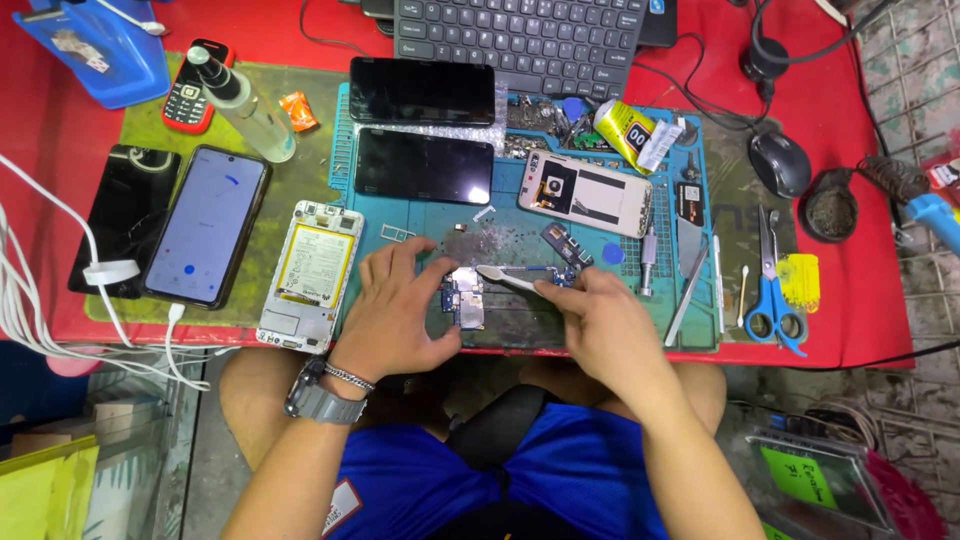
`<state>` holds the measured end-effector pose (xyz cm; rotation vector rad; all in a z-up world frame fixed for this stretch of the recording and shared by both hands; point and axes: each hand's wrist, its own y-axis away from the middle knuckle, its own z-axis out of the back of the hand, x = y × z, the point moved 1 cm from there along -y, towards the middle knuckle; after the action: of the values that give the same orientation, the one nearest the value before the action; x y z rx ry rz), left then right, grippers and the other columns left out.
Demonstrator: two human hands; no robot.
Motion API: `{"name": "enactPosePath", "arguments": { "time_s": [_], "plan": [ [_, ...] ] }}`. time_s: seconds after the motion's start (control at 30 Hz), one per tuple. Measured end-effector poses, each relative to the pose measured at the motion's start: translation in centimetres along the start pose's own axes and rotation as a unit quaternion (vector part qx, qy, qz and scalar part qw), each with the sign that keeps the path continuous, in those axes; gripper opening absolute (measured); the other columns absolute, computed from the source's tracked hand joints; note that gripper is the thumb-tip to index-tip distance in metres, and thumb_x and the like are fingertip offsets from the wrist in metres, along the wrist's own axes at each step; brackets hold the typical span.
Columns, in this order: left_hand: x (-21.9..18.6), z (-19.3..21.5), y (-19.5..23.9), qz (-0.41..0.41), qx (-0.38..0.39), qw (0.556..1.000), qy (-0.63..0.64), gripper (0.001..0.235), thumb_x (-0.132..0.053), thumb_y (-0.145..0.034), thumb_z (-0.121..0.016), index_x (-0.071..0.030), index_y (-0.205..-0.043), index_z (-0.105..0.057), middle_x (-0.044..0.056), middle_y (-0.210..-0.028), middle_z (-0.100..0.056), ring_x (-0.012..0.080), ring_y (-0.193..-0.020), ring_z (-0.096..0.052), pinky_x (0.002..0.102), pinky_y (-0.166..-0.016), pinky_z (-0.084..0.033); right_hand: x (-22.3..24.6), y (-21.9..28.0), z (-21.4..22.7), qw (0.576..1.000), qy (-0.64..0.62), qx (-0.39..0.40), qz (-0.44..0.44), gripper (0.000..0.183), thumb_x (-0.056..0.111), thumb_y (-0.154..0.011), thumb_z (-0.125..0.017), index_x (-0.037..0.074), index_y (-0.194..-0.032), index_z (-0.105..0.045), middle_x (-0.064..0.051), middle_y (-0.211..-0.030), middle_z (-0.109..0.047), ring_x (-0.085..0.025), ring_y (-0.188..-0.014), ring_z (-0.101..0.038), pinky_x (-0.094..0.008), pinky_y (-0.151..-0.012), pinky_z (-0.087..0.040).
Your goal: The person cleans a disassembled mobile phone motherboard using a spray bottle and a toothbrush. They spray the board, then scrub it with the toothbrush, repeating the process to remove residue.
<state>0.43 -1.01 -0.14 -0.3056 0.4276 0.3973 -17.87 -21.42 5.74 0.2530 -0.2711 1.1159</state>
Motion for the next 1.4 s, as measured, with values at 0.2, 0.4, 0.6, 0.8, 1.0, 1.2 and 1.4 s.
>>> {"name": "enactPosePath", "arguments": {
  "time_s": [0.2,0.4,0.6,0.8,1.0,1.2,1.4],
  "plan": [
    [0.0,0.2,-0.1,-0.001,-0.007,1.0,0.001,0.073,-0.046,-0.064,-0.073,-0.018,-0.13,-0.061,0.013,-0.133,-0.046,0.0338,-0.124,-0.037,0.047,-0.108,-0.024,1.3,0.3,-1.4,1.0,-0.024,0.003,-0.003,0.042,0.007,-0.088,-0.06,0.029,-0.118,-0.081,-0.008,-0.077,-0.064,-0.03,-0.078,-0.068,-0.041,-0.069,-0.06],
    [0.1,0.1,-0.2,-0.004,-0.01,1.0,-0.005,0.073,-0.046,-0.064,-0.074,-0.018,-0.13,-0.061,0.013,-0.133,-0.046,0.0339,-0.124,-0.037,0.047,-0.107,-0.025,-3.6,2.3,-0.3,0.995,-0.056,-0.011,-0.085,0.039,0.007,-0.084,-0.067,0.028,-0.112,-0.083,-0.011,-0.084,-0.07,-0.037,-0.089,-0.069,-0.047,-0.079,-0.06],
    [0.2,-0.1,-0.1,-0.007,-0.008,1.0,-0.008,0.073,-0.047,-0.064,-0.074,-0.019,-0.13,-0.061,0.013,-0.132,-0.047,0.0334,-0.122,-0.037,0.047,-0.106,-0.024,-6.1,4.5,0.5,0.981,-0.095,-0.013,-0.169,0.035,0.01,-0.087,-0.068,0.031,-0.112,-0.083,-0.01,-0.085,-0.071,-0.034,-0.09,-0.071,-0.044,-0.082,-0.059],
    [0.1,-0.2,0.1,-0.001,-0.003,1.0,-0.015,0.074,-0.048,-0.064,-0.073,-0.019,-0.131,-0.06,0.013,-0.134,-0.046,0.0345,-0.123,-0.037,0.048,-0.107,-0.024,-4.9,2.9,-1.0,0.988,-0.064,-0.033,-0.14,0.037,0.013,-0.087,-0.067,0.035,-0.113,-0.082,-0.004,-0.085,-0.071,-0.03,-0.094,-0.071,-0.043,-0.084,-0.06],
    [0.4,-0.3,-0.1,0.005,-0.012,1.0,-0.019,0.076,-0.049,-0.063,-0.074,-0.021,-0.132,-0.06,0.012,-0.133,-0.046,0.0336,-0.124,-0.037,0.047,-0.108,-0.024,-4.9,4.4,0.9,0.983,-0.063,-0.007,-0.173,0.036,0.012,-0.086,-0.067,0.033,-0.109,-0.083,-0.007,-0.086,-0.072,-0.034,-0.096,-0.071,-0.047,-0.085,-0.06],
    [-0.3,0.3,-0.3,0.0,0.003,1.0,-0.015,0.074,-0.048,-0.065,-0.073,-0.019,-0.132,-0.058,0.014,-0.135,-0.046,0.0388,-0.123,-0.039,0.052,-0.105,-0.03,-4.6,7.2,-1.1,0.981,-0.062,-0.009,-0.185,0.047,0.013,-0.083,-0.062,0.036,-0.12,-0.078,0.0,-0.082,-0.066,-0.027,-0.091,-0.07,-0.043,-0.079,-0.058],
    [-0.5,0.7,-0.2,0.002,0.021,1.0,-0.018,0.073,-0.048,-0.067,-0.072,-0.019,-0.132,-0.057,0.016,-0.136,-0.047,0.0428,-0.122,-0.042,0.056,-0.101,-0.036,-3.6,7.9,-2.6,0.985,-0.006,-0.041,-0.167,0.054,0.013,-0.084,-0.063,0.033,-0.133,-0.072,-0.003,-0.075,-0.051,-0.034,-0.066,-0.063,-0.049,-0.061,-0.052]
  ]
}}
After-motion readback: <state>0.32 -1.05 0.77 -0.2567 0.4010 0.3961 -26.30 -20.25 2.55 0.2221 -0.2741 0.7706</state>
